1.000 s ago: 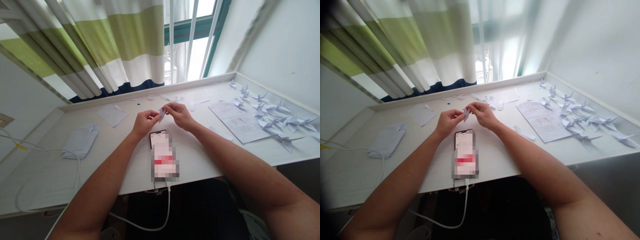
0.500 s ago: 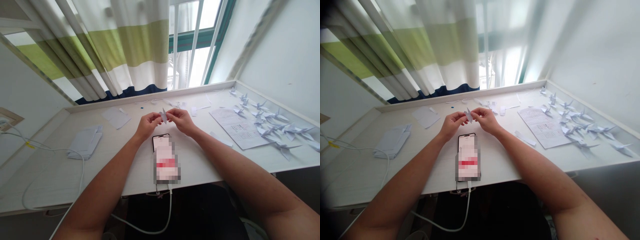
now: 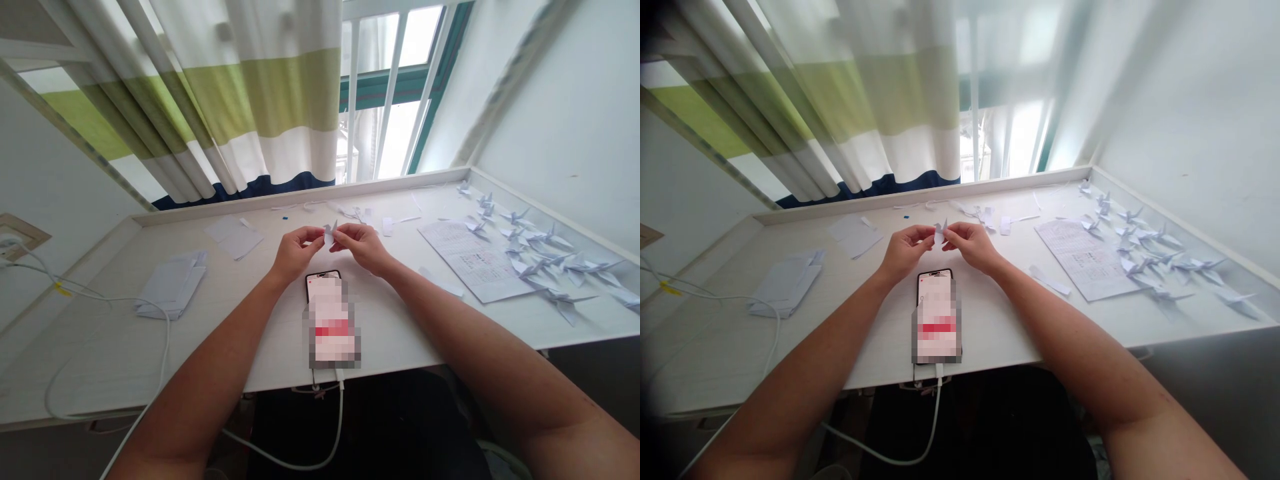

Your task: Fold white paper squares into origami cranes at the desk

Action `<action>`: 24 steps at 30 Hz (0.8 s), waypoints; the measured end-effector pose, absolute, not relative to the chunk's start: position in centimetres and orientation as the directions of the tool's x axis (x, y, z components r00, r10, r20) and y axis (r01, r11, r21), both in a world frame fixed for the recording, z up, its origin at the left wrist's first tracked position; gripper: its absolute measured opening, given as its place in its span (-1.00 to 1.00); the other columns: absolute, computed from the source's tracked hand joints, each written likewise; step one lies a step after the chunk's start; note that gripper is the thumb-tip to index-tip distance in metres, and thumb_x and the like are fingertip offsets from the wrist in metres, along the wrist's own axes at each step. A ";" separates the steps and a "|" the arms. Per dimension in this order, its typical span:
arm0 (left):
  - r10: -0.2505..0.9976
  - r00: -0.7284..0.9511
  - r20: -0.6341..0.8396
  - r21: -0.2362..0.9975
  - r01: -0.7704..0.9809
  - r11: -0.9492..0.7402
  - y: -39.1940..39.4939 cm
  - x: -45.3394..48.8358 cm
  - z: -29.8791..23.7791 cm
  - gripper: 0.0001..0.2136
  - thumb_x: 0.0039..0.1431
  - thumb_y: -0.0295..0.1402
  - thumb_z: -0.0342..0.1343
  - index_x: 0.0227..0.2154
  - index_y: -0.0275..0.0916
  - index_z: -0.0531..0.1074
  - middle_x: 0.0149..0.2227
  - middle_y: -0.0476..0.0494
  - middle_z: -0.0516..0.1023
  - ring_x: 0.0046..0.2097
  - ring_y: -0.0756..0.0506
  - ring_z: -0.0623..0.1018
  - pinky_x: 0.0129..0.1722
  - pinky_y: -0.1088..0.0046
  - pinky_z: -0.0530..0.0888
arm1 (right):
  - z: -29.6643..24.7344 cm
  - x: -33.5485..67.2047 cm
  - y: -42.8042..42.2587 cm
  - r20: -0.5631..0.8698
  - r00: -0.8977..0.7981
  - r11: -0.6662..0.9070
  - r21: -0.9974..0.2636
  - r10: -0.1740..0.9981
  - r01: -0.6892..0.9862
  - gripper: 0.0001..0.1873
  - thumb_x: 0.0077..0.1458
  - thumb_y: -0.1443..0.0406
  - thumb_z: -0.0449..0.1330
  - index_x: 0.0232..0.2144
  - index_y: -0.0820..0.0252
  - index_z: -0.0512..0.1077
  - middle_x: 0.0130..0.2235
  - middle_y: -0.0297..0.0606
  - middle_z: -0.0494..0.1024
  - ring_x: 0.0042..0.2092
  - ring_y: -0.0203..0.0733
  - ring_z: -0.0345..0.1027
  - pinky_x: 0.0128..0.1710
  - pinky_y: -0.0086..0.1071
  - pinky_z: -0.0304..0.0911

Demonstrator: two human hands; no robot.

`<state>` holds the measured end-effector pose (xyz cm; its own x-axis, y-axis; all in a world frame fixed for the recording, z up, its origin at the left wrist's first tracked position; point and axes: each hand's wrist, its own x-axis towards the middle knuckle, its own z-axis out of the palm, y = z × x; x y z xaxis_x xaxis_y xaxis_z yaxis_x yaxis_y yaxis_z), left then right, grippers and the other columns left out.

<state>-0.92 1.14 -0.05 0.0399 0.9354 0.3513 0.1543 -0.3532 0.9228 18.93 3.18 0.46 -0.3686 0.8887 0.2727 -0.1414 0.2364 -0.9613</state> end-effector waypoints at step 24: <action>0.960 0.072 0.270 0.953 0.124 -0.277 0.7 -0.2 0.3 -0.73 0.11 -0.22 0.34 -0.16 -0.21 0.68 -0.25 -0.13 0.72 -0.21 -0.11 0.65 -0.16 0.34 0.57 | 0.8 20.2 3.0 0.280 -0.349 0.336 -0.936 0.894 0.109 -0.71 0.12 0.06 0.37 -0.33 0.16 0.63 -0.26 -0.20 0.70 -0.20 -0.10 0.55 -0.08 -0.18 0.45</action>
<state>-0.21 0.66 0.29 0.0718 0.9601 0.2702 0.1243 -0.2774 0.9527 20.23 2.98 0.84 -0.3486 0.8944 0.2802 0.1086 0.3355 -0.9358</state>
